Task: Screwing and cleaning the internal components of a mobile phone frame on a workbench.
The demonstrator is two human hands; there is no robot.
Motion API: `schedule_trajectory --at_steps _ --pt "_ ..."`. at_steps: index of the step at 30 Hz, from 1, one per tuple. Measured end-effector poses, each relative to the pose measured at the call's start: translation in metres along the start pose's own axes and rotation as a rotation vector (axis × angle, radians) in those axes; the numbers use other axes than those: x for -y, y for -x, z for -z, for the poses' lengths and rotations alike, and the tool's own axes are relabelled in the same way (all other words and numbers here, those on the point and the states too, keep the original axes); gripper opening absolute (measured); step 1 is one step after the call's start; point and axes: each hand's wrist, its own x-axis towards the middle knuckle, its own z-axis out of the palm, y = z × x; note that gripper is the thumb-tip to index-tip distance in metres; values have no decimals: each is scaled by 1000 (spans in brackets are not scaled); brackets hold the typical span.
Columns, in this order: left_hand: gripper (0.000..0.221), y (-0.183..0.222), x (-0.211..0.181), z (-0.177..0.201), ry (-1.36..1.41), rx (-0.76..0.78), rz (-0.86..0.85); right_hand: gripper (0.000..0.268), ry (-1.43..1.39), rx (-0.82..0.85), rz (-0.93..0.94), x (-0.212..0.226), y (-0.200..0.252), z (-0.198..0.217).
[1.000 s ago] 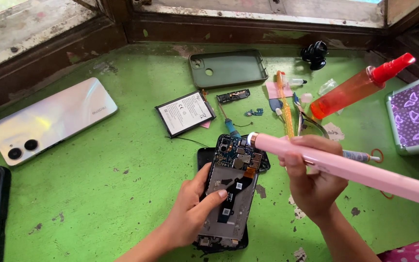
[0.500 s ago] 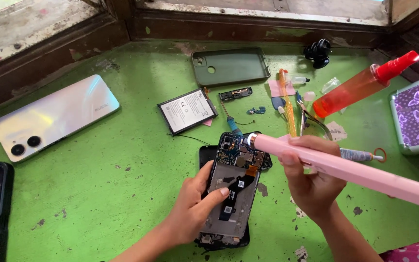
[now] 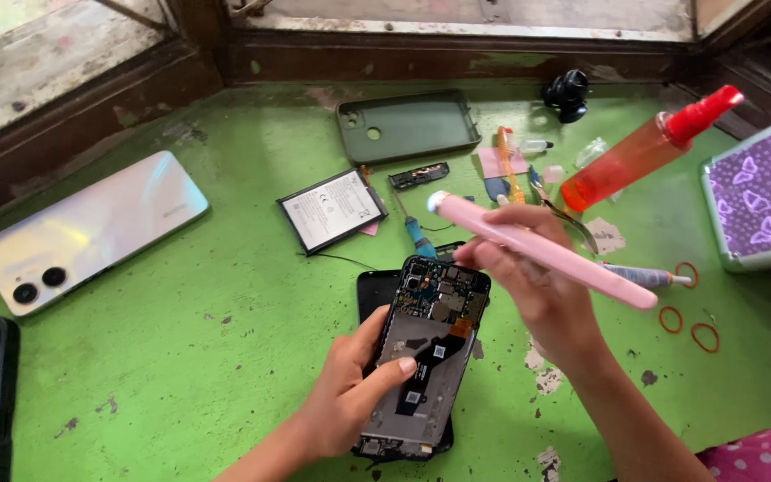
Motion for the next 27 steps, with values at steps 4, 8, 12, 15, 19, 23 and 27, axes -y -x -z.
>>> schedule_trajectory --at_steps 4,8,12,15,19,23,27 --pt "35 0 -2 -1 -64 24 6 37 -163 71 -127 -3 2 1" --pt "40 1 1 0 -179 39 -30 36 -190 91 -166 -10 3 2" --pt "35 2 1 0 -242 52 8 37 -267 110 -214 -13 3 3" --pt "36 3 1 0 -286 72 37 37 -256 102 -277 -12 4 3" --pt "37 3 3 -3 -189 34 -8 37 -294 164 -212 -8 4 4" --pt "37 2 2 -8 -181 -22 -62 28 -183 117 -241 0 5 0" --pt "36 10 1 -20 -371 -49 -91 27 -334 177 -172 -7 5 8"
